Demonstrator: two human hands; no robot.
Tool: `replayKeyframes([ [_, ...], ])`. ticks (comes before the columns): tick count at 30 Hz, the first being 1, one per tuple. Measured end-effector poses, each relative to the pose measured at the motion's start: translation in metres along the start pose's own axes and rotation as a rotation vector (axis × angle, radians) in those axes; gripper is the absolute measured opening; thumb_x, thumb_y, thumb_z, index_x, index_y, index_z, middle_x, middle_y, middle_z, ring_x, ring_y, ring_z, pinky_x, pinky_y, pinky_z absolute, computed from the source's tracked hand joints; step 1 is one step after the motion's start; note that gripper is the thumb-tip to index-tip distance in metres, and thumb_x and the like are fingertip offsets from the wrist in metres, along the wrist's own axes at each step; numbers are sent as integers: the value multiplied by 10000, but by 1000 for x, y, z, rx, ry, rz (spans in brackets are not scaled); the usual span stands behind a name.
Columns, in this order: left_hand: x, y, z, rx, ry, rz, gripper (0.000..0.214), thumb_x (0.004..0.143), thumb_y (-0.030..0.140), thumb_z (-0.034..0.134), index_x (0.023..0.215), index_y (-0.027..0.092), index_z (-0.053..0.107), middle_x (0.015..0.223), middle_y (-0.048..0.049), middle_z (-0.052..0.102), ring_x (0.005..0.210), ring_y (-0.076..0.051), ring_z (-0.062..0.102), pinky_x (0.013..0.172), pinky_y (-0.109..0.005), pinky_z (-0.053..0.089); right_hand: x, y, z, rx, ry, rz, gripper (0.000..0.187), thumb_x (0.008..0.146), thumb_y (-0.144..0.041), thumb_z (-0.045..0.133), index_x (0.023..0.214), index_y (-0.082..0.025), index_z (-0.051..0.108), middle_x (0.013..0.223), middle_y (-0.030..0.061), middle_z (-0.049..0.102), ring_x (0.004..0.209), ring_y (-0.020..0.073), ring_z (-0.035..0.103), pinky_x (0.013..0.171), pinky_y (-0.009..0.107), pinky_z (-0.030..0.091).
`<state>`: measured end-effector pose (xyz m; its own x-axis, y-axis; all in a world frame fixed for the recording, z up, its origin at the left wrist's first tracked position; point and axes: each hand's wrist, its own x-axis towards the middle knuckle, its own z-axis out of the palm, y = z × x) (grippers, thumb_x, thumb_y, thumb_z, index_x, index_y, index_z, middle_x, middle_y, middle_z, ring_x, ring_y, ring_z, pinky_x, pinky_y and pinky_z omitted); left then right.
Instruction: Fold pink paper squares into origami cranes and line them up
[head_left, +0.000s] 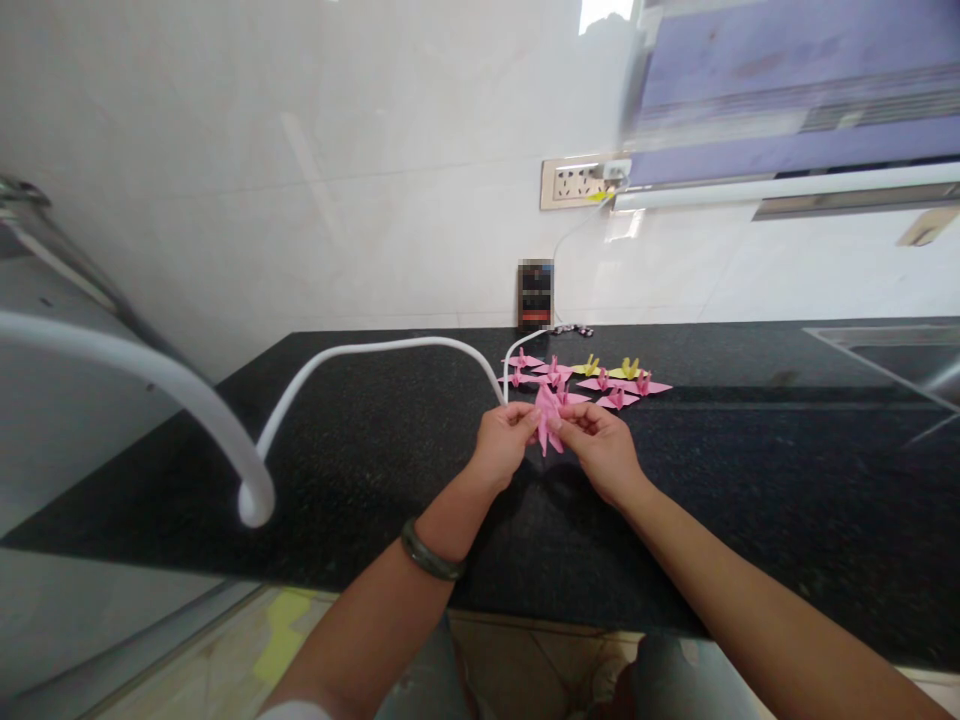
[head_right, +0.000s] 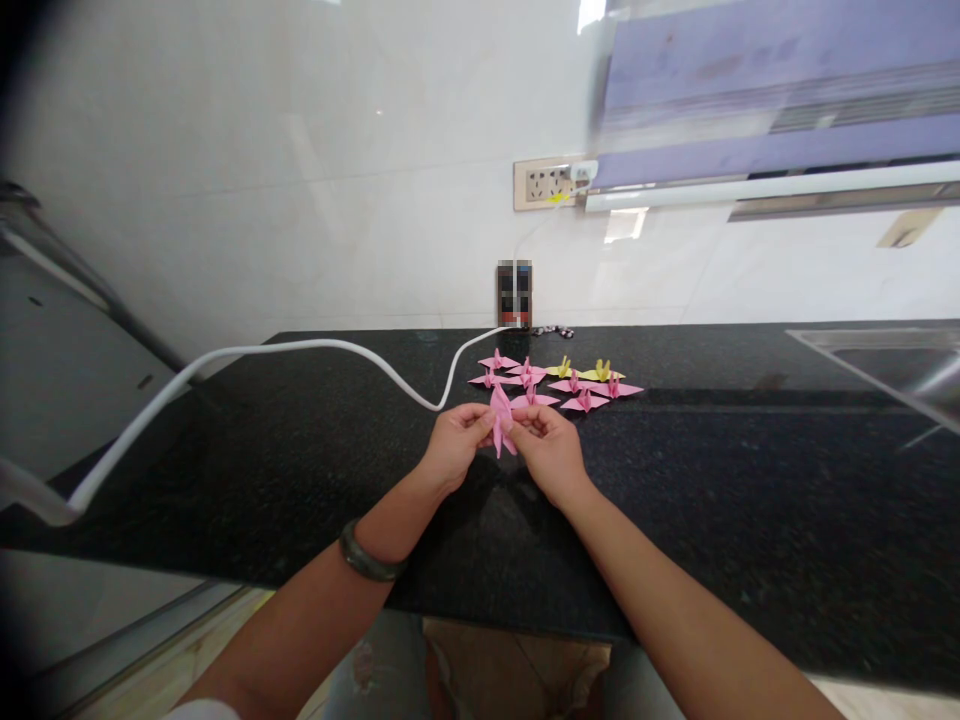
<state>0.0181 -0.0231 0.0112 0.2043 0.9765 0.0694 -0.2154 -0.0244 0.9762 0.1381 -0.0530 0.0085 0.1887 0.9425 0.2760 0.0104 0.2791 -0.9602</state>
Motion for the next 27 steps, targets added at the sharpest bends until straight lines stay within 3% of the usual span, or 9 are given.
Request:
replayKeyframes([
  [4, 1, -2, 1, -8, 13, 9, 259, 612, 308, 619, 777, 110, 599, 655, -33, 599, 558, -92, 536, 582, -242, 453, 0, 1, -2, -60, 11, -1, 246, 622, -382, 605, 687, -148, 570, 581, 12, 571, 484, 106, 488, 473, 239, 408],
  [9, 1, -4, 1, -35, 83, -35, 254, 582, 325, 643, 674, 105, 556, 571, -13, 563, 498, -75, 516, 530, -219, 443, -1, 2, 0, -94, 47, -20, 233, 632, -383, 589, 679, -155, 571, 586, 15, 575, 481, 112, 489, 458, 237, 400],
  [18, -3, -1, 3, -18, -4, 16, 262, 543, 290, 676, 709, 103, 599, 651, -37, 610, 569, -91, 540, 591, -230, 437, 0, -3, -2, -140, 105, -13, 196, 633, -357, 591, 646, -162, 577, 589, 11, 579, 507, 117, 497, 485, 237, 410],
  [27, 1, -1, -3, -105, -83, -52, 225, 595, 266, 638, 719, 79, 617, 660, -58, 622, 579, -110, 565, 647, -283, 449, 0, 2, -5, -5, 3, 27, 199, 639, -354, 598, 686, -162, 574, 624, 19, 588, 558, 142, 542, 559, 289, 453],
])
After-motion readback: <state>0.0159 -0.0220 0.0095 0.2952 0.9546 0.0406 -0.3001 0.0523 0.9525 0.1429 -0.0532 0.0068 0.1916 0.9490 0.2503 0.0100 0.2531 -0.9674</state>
